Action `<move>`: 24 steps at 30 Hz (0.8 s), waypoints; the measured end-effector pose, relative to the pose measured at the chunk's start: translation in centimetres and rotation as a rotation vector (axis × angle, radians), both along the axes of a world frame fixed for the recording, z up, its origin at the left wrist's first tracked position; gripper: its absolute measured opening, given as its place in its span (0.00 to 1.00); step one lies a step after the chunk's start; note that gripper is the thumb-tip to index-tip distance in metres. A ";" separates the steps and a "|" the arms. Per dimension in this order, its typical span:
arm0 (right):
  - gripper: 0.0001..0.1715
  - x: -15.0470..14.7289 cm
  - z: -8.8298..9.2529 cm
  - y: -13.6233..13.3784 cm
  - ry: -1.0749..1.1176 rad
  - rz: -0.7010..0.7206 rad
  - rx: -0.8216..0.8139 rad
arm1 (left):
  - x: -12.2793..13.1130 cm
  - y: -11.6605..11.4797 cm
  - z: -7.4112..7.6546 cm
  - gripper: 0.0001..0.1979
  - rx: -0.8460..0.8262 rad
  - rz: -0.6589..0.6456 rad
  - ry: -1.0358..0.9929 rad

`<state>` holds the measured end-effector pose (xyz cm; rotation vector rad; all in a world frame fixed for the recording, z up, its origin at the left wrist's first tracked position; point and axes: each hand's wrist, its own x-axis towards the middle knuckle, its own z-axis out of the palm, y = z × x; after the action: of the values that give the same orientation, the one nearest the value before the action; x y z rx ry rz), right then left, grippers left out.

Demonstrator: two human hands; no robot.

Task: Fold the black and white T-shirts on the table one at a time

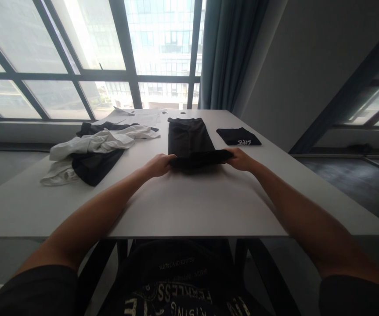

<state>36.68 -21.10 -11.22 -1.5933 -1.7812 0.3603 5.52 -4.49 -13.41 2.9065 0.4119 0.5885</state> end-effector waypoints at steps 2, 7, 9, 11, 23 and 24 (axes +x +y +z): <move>0.21 -0.2 0.2 -0.1 0.053 0.013 -0.037 | -0.4 0.1 0.6 0.14 -0.028 -0.009 0.006; 0.28 -0.2 1.1 -0.6 0.085 0.060 -0.224 | -1.2 -0.6 2.7 0.13 -0.145 -0.088 0.097; 0.29 -0.1 1.7 -1.1 0.061 0.077 -0.326 | -1.4 -1.1 3.4 0.14 -0.222 -0.113 0.145; 0.29 -0.1 2.5 -1.6 0.038 0.106 -0.436 | -1.6 -1.5 4.1 0.13 -0.310 -0.150 0.207; 0.24 -1.5 4.9 -3.7 0.129 0.431 -0.686 | -3.0 -4.8 7.9 0.15 -0.735 -0.392 0.544; 0.24 -1.4 4.6 -3.5 0.175 0.422 -0.627 | -3.1 -4.6 8.1 0.15 -0.763 -0.404 0.527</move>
<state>35.33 -24.64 -6.60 -1.4926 -1.9657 1.3218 2.38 -9.14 -5.30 2.2446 0.0576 -0.3440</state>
